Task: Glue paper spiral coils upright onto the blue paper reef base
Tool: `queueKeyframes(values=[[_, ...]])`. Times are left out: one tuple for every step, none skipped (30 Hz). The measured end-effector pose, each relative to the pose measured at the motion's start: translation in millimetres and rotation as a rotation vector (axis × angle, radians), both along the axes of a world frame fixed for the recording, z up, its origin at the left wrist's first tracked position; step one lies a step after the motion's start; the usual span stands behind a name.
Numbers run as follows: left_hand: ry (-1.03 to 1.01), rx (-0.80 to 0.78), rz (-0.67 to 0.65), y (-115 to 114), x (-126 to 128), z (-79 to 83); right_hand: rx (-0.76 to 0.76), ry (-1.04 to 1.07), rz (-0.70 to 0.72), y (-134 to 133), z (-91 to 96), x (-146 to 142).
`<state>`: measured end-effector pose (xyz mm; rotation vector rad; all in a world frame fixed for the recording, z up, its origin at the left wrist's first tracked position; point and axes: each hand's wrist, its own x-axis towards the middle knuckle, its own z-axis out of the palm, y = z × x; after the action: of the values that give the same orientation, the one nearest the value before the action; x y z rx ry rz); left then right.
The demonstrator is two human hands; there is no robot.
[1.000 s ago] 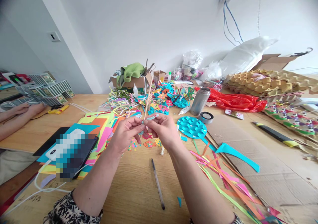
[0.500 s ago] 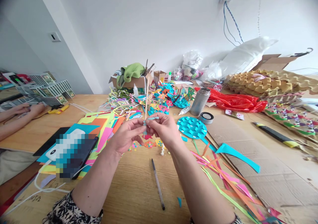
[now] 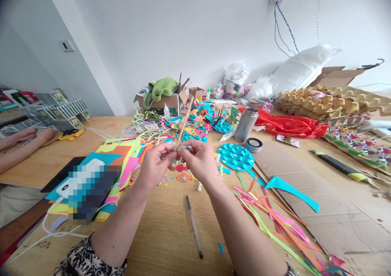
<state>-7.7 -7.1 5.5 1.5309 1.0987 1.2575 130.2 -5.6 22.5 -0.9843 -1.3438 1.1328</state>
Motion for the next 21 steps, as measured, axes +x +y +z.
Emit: queueKeyframes(values=[[-0.031, -0.024, -0.029, 0, 0, 0.8, 0.002, 0.007, 0.008, 0, 0.4, 0], [-0.056, -0.048, -0.059, 1, -1, 1.6, -0.001, 0.017, 0.017, 0, 0.7, 0], [-0.077, -0.072, -0.09, 1, -2, 2.4, -0.005, 0.029, 0.027, 0, 0.8, 1], [-0.096, -0.092, -0.12, 1, -3, 3.3, -0.013, 0.043, 0.036, 0, 0.8, 2], [-0.112, -0.11, -0.15, 1, -4, 4.2, -0.021, 0.056, 0.048, 1, 0.5, 2], [-0.128, -0.125, -0.179, 1, -5, 5.2, -0.03, 0.069, 0.059, 1, 0.0, 3], [-0.146, -0.14, -0.209, 1, -6, 6.2, -0.04, 0.081, 0.071, 2, -0.6, 4], [-0.166, -0.157, -0.243, 0, -7, 7.0, -0.048, 0.095, 0.084, 3, -1.4, 5], [-0.188, -0.178, -0.276, 0, -9, 7.7, -0.053, 0.111, 0.095, 3, -2.2, 5], [-0.21, -0.203, -0.311, 1, -10, 8.3, -0.059, 0.127, 0.108, 4, -2.9, 6], [-0.231, -0.232, -0.347, 1, -12, 8.6, -0.067, 0.145, 0.121, 4, -3.6, 6], [-0.252, -0.265, -0.387, 1, -14, 8.7, -0.076, 0.162, 0.136, 5, -4.0, 7], [-0.275, -0.299, -0.428, 2, -15, 8.5, -0.088, 0.179, 0.154, 5, -4.1, 7], [-0.301, -0.335, -0.471, 2, -17, 8.2, -0.104, 0.196, 0.174, 5, -4.0, 8], [-0.328, -0.371, -0.514, 3, -19, 7.7, -0.122, 0.212, 0.196, 5, -3.8, 8], [-0.354, -0.407, -0.552, 3, -20, 7.2, -0.141, 0.226, 0.218, 5, -3.4, 9], [-0.377, -0.437, -0.579, 4, -20, 6.7, -0.158, 0.237, 0.235, 6, -3.1, 9], [-0.391, -0.459, -0.591, 4, -20, 6.4, -0.168, 0.243, 0.245, 6, -2.8, 10], [-0.395, -0.469, -0.584, 4, -19, 6.2, -0.17, 0.242, 0.244, 6, -2.6, 10], [-0.387, -0.465, -0.559, 4, -18, 6.2, -0.165, 0.231, 0.232, 6, -2.5, 10], [-0.369, -0.443, -0.511, 4, -16, 6.3, -0.151, 0.21, 0.208, 7, -2.5, 10]])
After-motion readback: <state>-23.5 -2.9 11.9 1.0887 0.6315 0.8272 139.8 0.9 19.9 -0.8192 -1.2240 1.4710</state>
